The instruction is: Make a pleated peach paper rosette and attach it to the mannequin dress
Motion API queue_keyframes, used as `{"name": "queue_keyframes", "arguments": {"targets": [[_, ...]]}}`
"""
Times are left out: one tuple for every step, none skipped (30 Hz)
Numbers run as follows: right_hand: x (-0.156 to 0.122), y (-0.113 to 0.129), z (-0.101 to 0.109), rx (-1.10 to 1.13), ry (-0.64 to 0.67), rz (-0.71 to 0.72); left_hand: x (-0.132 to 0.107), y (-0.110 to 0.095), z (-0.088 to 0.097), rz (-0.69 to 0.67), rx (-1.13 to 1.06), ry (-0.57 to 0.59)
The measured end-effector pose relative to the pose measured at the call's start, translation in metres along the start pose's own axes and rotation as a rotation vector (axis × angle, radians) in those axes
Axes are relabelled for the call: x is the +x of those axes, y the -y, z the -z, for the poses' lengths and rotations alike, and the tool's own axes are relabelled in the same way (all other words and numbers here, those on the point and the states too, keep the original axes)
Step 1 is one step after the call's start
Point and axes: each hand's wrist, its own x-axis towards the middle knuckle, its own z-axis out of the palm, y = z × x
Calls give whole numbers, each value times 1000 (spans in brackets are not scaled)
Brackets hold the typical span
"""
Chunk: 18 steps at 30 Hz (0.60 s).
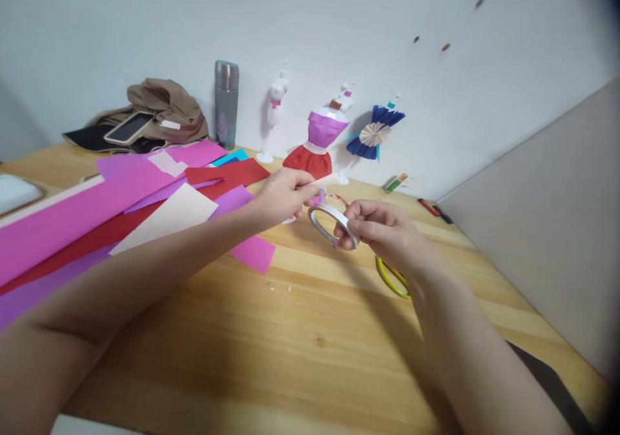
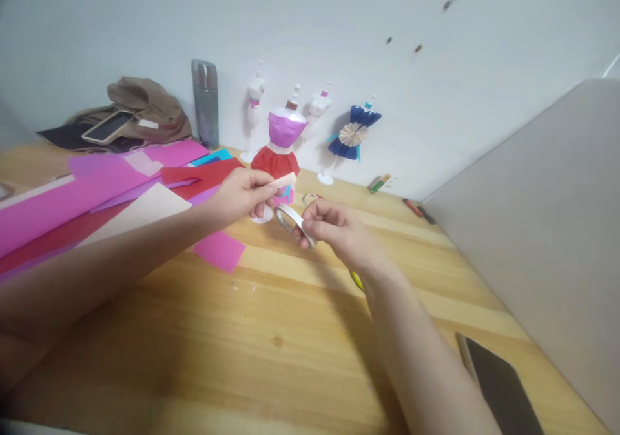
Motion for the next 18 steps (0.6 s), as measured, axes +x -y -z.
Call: {"name": "queue_keyframes", "arguments": {"targets": [[0, 1, -1, 24, -1, -10, -2, 1, -1, -52, 58, -5], [0, 3, -2, 51, -7, -22, -5, 1, -2, -104, 121, -10], [0, 4, -4, 80, -16, -33, -7, 0, -4, -150, 183, -17], [0, 6, -5, 109, -26, -43, -9, 0, -5, -190, 239, -22], [0, 7, -6, 136, -34, -51, -11, 0, -6, -223, 291, -28], [1, 7, -7, 161, -40, -57, -12, 0, -6, -253, 340, -34], [1, 8, -8, 183, -42, -61, -13, 1, -7, -284, 392, -44], [2, 8, -9, 202, -41, -66, -13, 1, -7, -318, 453, -59], [2, 9, -10, 223, -38, -69, -13, 3, -8, -353, 525, -75], [3, 9, -11, 246, -36, -70, -14, 4, -8, -387, 605, -89], [3, 9, -12, 267, -34, -71, -14, 6, -8, -416, 684, -100], [3, 8, -12, 283, -31, -70, -14, 7, -8, -440, 752, -106], [3, 8, -12, 293, -28, -67, -15, 8, -7, -459, 805, -107], [3, 8, -12, 297, -26, -64, -16, 10, -7, -473, 842, -110], [3, 8, -12, 299, -25, -63, -16, 11, -8, -483, 866, -114], [3, 8, -12, 301, -23, -63, -17, 11, -8, -488, 878, -115], [2, 8, -12, 306, -23, -65, -17, 12, -8, -489, 883, -117], [2, 9, -12, 313, -23, -68, -18, 12, -8, -487, 879, -117]]}}
